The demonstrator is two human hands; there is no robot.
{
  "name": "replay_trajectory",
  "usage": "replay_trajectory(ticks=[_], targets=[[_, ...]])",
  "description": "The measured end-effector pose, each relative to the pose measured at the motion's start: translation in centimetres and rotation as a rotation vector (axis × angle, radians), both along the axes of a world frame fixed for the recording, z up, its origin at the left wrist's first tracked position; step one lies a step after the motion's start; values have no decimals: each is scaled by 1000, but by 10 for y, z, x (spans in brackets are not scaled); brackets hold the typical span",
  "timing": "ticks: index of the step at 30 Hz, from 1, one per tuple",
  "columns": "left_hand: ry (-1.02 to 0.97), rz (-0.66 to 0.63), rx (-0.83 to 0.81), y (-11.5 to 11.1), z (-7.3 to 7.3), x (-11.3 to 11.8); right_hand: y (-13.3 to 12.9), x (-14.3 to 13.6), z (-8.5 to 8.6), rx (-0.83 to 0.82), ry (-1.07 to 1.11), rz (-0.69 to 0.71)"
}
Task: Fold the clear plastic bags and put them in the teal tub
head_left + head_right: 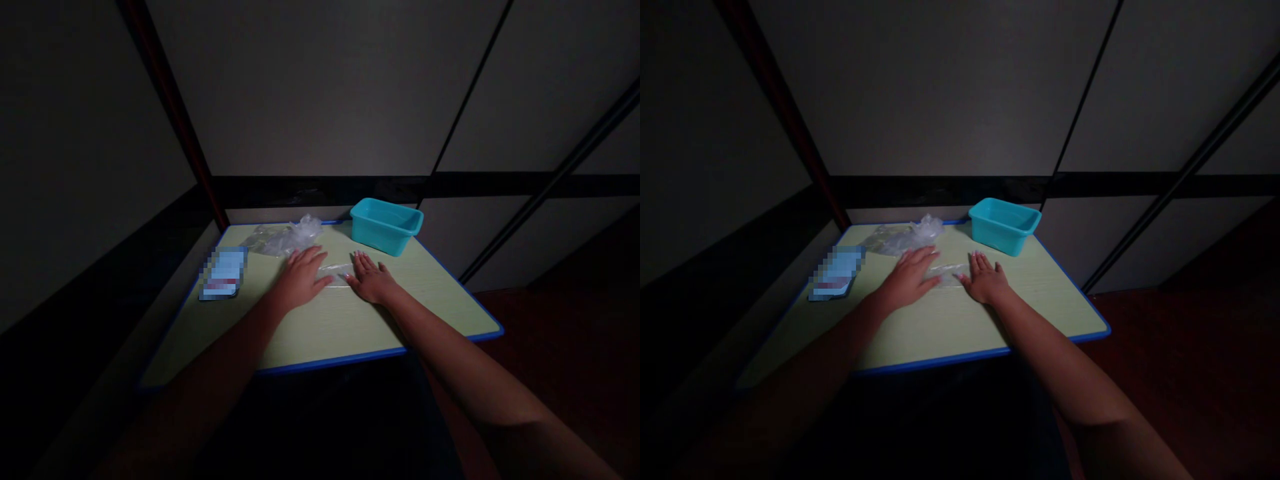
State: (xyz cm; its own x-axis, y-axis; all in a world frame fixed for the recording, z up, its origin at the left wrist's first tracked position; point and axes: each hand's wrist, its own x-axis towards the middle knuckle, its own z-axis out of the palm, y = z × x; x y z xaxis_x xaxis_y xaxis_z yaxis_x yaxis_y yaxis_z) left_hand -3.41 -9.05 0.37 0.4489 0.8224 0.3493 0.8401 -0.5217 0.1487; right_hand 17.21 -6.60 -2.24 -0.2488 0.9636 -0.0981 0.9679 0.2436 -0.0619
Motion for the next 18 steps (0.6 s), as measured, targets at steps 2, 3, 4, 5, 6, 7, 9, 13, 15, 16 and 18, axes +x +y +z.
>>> replay_trajectory(ticks=[2,3,4,5,6,7,9,13,15,16,18], targets=[[86,-121,-64,-5,-10,15,1,0,-2,10,-1,0],[119,-155,-95,-6,-15,21,1,1,-2,13,-2,0],[144,-171,-121,-7,-19,26,2,1,-3,16,-5,1],[162,-174,-140,-8,-22,29,2,1,-4,18,-7,3],[175,-170,-152,-8,-25,31,2,1,-4,20,-9,5],[184,-164,-158,-7,-26,33,2,1,-4,23,-10,7],[198,-153,-166,-7,-28,34,2,1,-4,26,-13,7],[220,-130,-190,-7,-28,36,2,1,-4,32,-19,7],[220,-116,-193,-7,-28,37,2,1,-4,36,-18,11],[217,-109,-191,-8,-28,37,2,1,-4,38,-18,12],[210,-93,-193,-8,-29,37,2,1,-4,39,-18,12]])
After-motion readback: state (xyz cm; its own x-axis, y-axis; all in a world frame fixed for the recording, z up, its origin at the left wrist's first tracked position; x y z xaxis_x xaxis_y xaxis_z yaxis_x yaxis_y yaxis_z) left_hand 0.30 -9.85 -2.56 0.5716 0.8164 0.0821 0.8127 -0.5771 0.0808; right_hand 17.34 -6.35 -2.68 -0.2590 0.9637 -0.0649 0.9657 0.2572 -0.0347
